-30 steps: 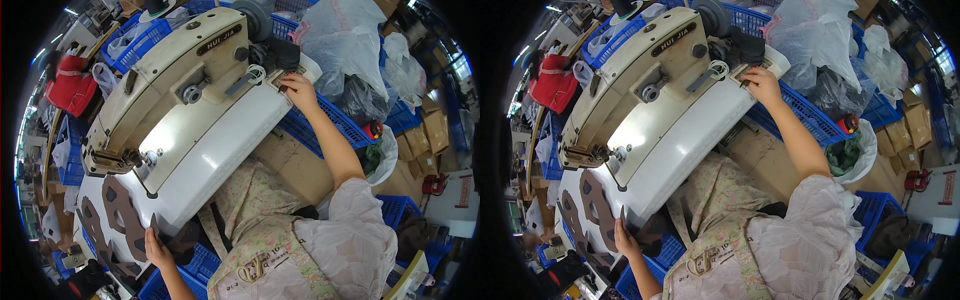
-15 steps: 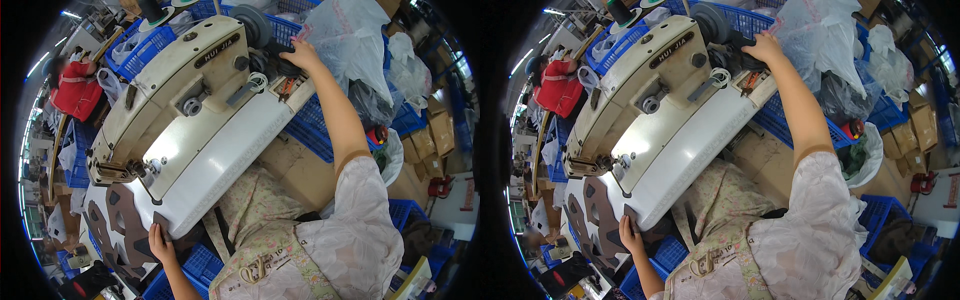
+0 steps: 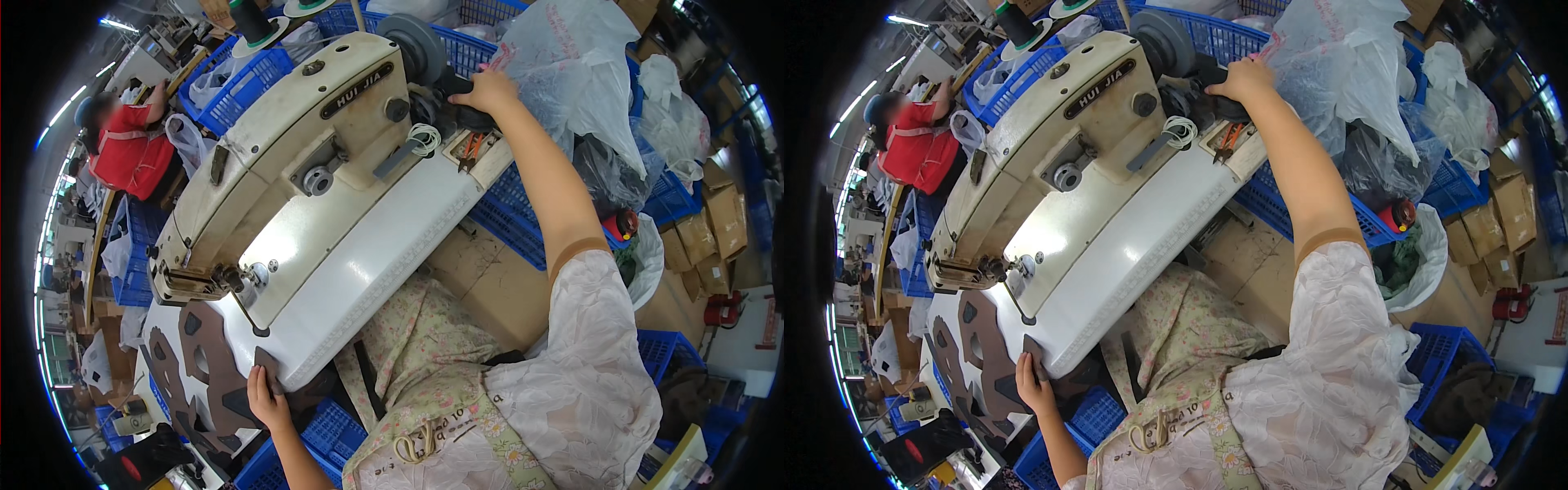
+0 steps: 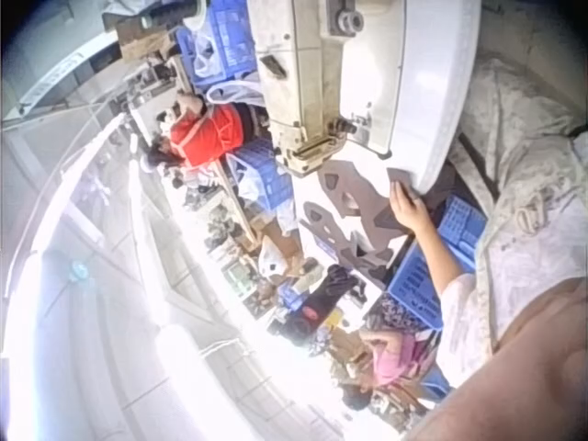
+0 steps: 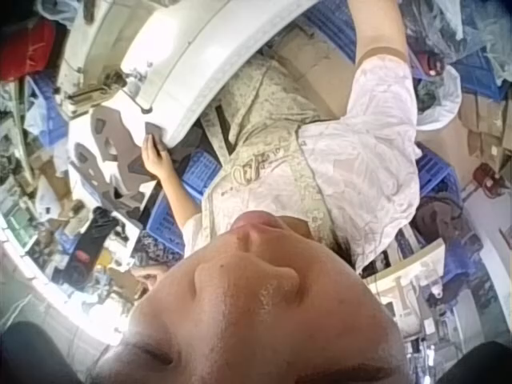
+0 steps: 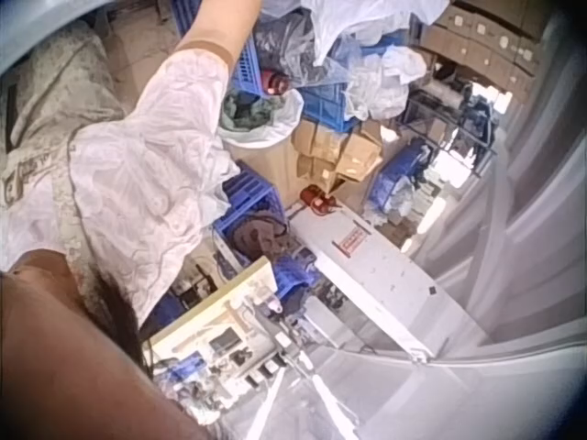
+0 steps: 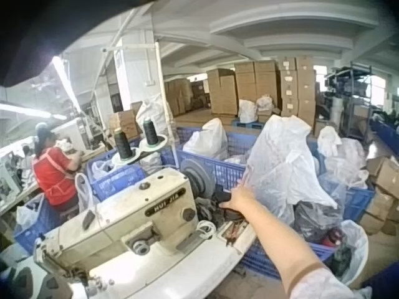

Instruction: Stitching together various leather and synthetic components of a shoe upper using an industrial sewing machine.

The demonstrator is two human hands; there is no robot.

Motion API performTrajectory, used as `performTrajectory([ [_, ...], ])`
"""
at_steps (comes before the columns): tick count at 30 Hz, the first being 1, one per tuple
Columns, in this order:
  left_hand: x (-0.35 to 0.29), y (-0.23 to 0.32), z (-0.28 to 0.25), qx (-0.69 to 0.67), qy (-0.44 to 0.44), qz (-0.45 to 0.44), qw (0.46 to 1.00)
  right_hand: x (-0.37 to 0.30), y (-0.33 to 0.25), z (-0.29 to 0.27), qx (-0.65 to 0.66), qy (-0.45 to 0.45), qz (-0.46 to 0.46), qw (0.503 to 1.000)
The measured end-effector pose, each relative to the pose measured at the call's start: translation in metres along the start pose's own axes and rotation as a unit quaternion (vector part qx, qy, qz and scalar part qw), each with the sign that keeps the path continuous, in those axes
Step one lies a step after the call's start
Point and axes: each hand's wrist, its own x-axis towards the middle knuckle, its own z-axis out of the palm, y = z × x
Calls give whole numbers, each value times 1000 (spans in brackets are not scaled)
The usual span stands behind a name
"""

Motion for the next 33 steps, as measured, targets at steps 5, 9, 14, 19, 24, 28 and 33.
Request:
performTrajectory([
  [5, 2, 2, 2, 6, 6, 6, 1000, 17, 8, 4, 29, -62, 11, 998],
  [9, 3, 5, 1, 5, 9, 0, 1000, 15, 6, 14, 37, -12, 18, 999],
  [14, 3, 5, 0, 11, 8, 3, 1000, 16, 7, 16, 83, 30, 54, 995],
  [19, 2, 6, 1, 8, 11, 6, 1000, 18, 15, 5, 170, -7, 90, 981],
  [24, 1, 2, 1, 8, 19, 2, 1000, 32, 32, 1, 312, 16, 51, 948],
  [28, 6, 11, -17, -42, 12, -144, 989, 11, 34, -20, 351, 42, 19, 935],
  [33, 53, 79, -32, -94, -41, -197, 975, -109, 16, -17, 532, -217, -102, 812],
])
